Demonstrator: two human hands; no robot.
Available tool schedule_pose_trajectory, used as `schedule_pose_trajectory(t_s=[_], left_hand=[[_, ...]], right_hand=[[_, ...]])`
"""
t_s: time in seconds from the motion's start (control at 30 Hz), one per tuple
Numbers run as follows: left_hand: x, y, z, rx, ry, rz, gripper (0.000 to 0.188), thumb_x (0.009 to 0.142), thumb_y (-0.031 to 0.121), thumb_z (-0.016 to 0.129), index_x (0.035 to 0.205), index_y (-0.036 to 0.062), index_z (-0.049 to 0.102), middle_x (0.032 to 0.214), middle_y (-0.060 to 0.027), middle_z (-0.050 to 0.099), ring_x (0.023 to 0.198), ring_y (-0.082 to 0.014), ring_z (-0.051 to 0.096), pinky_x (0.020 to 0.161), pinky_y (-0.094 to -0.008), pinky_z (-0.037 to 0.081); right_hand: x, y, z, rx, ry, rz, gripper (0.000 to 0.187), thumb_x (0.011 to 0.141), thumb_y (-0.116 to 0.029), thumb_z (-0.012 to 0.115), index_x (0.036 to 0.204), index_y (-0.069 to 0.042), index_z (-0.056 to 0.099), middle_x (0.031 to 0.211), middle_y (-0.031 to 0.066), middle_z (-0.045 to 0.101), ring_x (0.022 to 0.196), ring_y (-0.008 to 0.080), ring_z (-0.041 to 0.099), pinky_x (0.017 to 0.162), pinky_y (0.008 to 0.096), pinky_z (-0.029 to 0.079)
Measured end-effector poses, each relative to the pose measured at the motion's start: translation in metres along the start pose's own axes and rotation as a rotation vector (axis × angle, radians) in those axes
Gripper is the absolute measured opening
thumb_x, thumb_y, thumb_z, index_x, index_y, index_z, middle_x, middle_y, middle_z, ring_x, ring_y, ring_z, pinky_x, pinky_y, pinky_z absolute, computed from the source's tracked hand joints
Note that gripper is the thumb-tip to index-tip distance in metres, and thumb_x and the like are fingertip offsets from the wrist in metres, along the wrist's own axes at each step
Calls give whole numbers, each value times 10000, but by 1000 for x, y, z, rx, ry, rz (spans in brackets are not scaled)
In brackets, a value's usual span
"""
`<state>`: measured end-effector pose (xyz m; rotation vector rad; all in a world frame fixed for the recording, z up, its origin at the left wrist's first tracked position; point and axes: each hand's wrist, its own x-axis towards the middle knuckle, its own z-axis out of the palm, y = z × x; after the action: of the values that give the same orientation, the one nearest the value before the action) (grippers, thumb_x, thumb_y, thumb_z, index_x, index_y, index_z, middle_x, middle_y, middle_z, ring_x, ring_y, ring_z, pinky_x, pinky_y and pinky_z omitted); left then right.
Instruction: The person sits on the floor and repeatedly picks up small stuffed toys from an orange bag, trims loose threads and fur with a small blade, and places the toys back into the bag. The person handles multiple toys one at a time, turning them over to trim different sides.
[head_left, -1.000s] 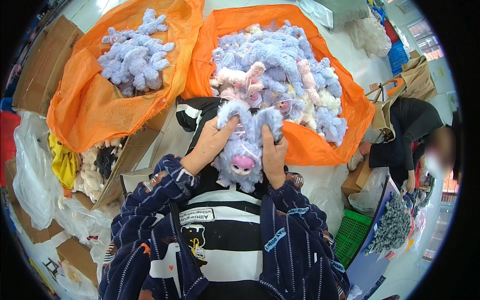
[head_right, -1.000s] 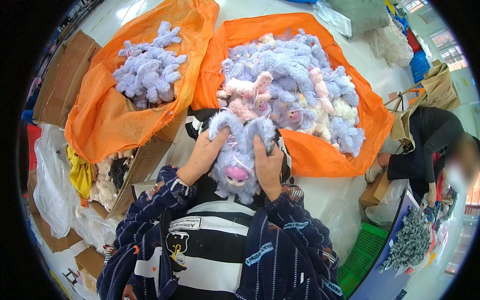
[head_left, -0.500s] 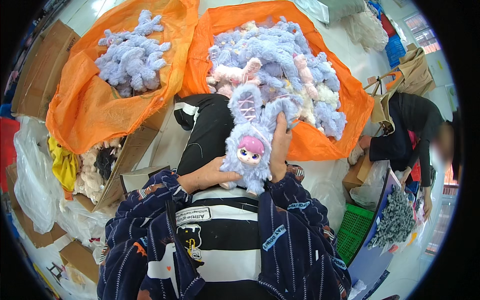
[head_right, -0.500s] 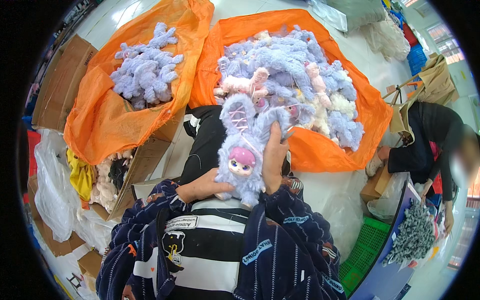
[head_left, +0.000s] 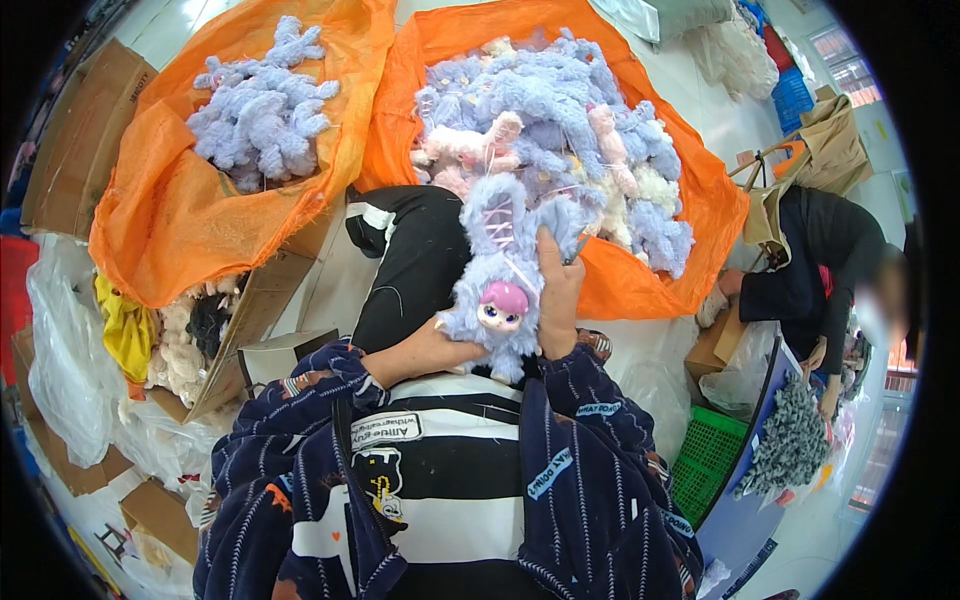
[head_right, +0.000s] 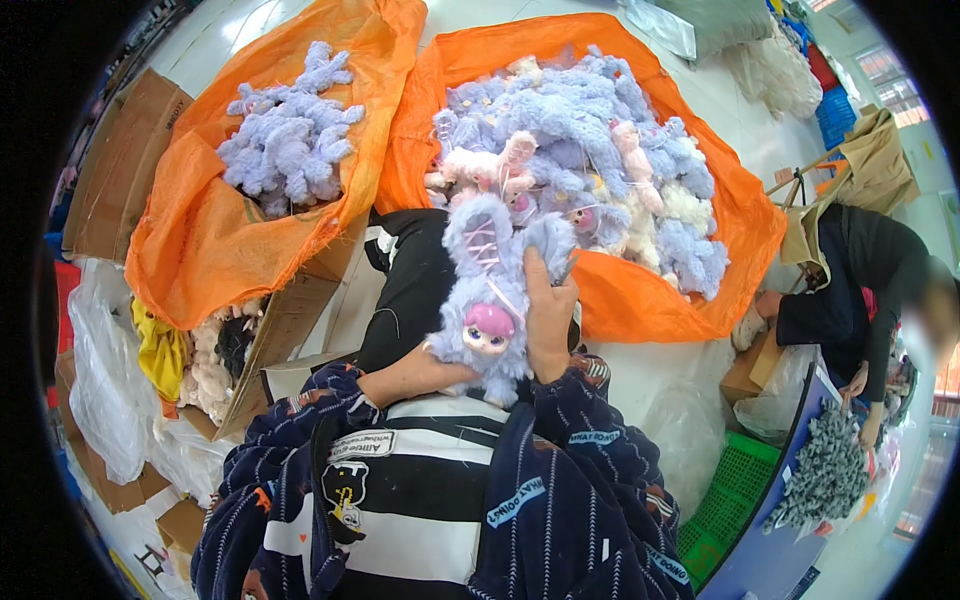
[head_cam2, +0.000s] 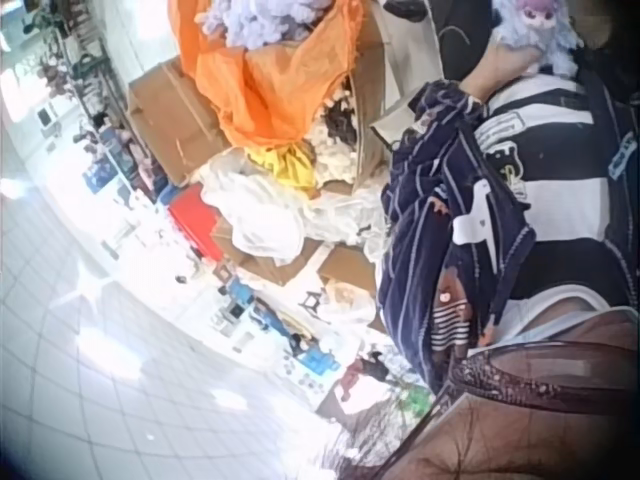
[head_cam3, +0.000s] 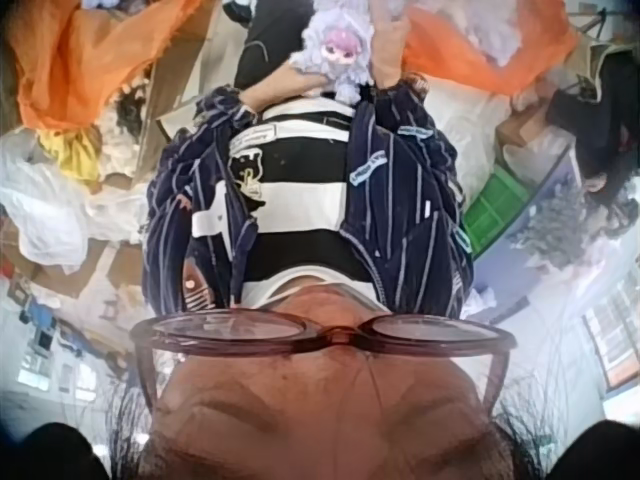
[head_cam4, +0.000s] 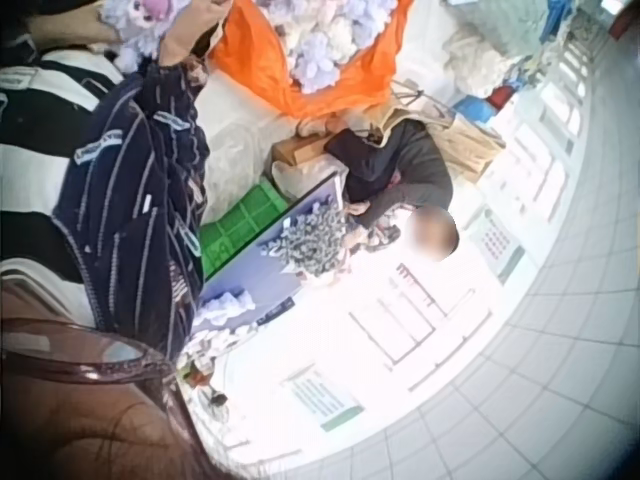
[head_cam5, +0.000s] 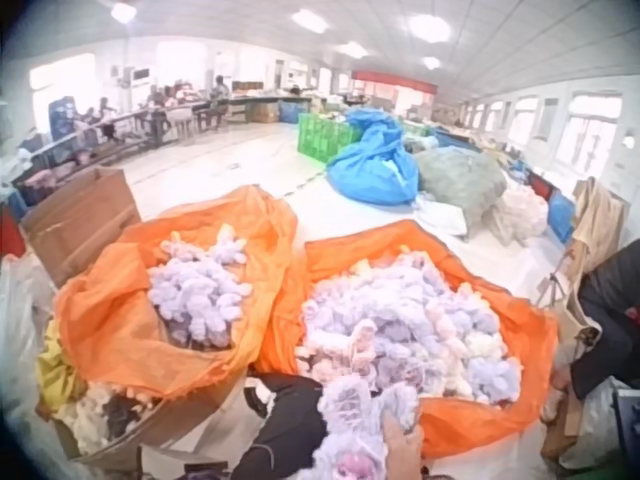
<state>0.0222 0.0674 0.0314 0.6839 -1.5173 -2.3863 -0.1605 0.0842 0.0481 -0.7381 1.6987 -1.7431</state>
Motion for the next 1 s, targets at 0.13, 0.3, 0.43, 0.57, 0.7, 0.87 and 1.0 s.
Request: schedule_pose_trajectory(t_s=[0.13, 0.3, 0.43, 0.57, 0.7, 0.87, 1.0], left_hand=[[11, -9, -2, -42, 50, 47, 456, 776, 94, 669, 1200, 19, 516, 1120, -60, 581, 1020, -149, 537, 902, -304, 428], [16, -11, -4, -114, 29, -3, 482, 771, 77, 654, 1220, 23, 488, 1111, -56, 575, 1001, -146, 539, 888, -304, 433], [17, -4, -1, -58, 42, -40, 515, 768, 75, 649, 1243, 31, 455, 1094, -52, 573, 991, -140, 538, 878, -296, 433], [17, -9, -2, 39, 34, -37, 508, 769, 79, 642, 1238, 40, 452, 1079, -57, 574, 973, -132, 536, 866, -292, 434], [17, -18, -7, 43, 0, -44, 496, 767, 78, 646, 1227, 46, 462, 1072, -57, 574, 971, -134, 535, 867, -290, 433], [16, -17, -4, -12, 8, -36, 476, 765, 81, 659, 1207, 55, 486, 1081, -49, 567, 988, -133, 528, 876, -288, 430], [19, -5, -1, -5, -31, 2, 477, 791, 100, 667, 1225, 64, 473, 1095, -43, 563, 1009, -130, 522, 887, -294, 429]], right_hand=[[10, -14, -9, 12, 32, -35, 281, 847, -128, 627, 1063, 36, 552, 1003, 64, 576, 799, 95, 522, 697, 238, 436], [-10, -53, -42, -673, -447, -490, 465, 725, -77, 706, 1145, -12, 519, 1110, 80, 552, 764, 167, 593, 608, 288, 475], [-18, -64, -35, -1085, -841, -611, 618, 665, -138, 715, 1223, -55, 462, 1245, 139, 455, 813, 314, 619, 643, 366, 512], [-7, -63, -33, -1108, -910, -584, 581, 689, -157, 686, 1208, -44, 450, 1192, 139, 466, 764, 313, 616, 613, 365, 508], [-2, -57, -26, -1107, -1000, -586, 538, 665, -161, 693, 1138, -16, 480, 1070, 135, 509, 708, 310, 607, 591, 358, 503], [-1, -50, -24, -1106, -1059, -666, 460, 637, -163, 699, 1036, -1, 537, 945, 127, 553, 693, 301, 600, 579, 350, 496], [5, -50, -16, -1225, -1176, -635, 457, 634, -188, 712, 1025, -8, 558, 932, 124, 577, 720, 295, 606, 592, 343, 498]])
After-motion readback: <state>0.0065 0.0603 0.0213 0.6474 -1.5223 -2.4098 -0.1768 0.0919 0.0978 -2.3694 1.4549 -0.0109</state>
